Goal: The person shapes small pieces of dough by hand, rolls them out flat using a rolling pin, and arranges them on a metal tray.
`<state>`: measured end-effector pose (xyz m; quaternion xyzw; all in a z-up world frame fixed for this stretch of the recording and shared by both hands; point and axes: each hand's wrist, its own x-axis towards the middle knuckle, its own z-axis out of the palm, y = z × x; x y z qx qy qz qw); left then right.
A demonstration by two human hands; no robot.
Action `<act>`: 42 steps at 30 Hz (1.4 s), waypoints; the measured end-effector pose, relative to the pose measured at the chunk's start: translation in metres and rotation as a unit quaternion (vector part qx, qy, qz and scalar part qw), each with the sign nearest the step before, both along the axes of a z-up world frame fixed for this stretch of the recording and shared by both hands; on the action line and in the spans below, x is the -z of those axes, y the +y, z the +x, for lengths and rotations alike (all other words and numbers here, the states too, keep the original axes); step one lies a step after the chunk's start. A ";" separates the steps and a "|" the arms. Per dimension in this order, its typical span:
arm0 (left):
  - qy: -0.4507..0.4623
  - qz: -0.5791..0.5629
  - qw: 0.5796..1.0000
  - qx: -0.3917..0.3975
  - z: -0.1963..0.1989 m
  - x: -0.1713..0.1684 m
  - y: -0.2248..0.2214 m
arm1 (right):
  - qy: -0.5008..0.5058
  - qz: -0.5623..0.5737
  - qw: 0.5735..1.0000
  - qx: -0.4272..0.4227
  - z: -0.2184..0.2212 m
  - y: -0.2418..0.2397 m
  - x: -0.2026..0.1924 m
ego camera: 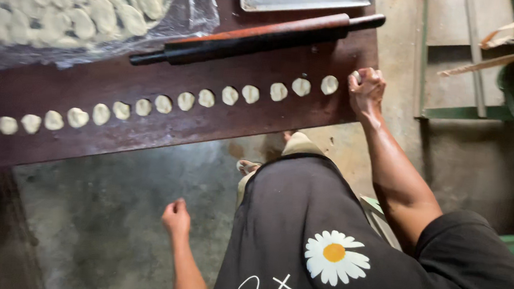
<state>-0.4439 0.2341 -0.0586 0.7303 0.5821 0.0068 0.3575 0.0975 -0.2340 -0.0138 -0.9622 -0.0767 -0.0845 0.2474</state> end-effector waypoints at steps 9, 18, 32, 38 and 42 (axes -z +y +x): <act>0.057 -0.117 0.989 0.066 0.006 0.026 -0.091 | -0.084 -0.140 0.986 -0.017 -0.036 0.004 -0.016; 0.134 -0.165 0.977 0.025 -0.055 0.069 -0.061 | -0.123 -0.118 0.967 -0.189 -0.072 0.024 -0.045; 0.071 -0.131 0.986 -0.072 0.052 0.010 -0.109 | -0.035 0.123 0.973 -0.194 -0.044 0.002 -0.070; 0.093 -0.162 0.980 -0.069 0.105 0.005 -0.173 | -0.082 0.128 0.945 -0.290 0.046 0.077 -0.109; 0.101 -0.177 0.978 -0.051 0.105 0.006 -0.179 | -0.119 0.007 0.873 -0.474 0.085 0.178 -0.096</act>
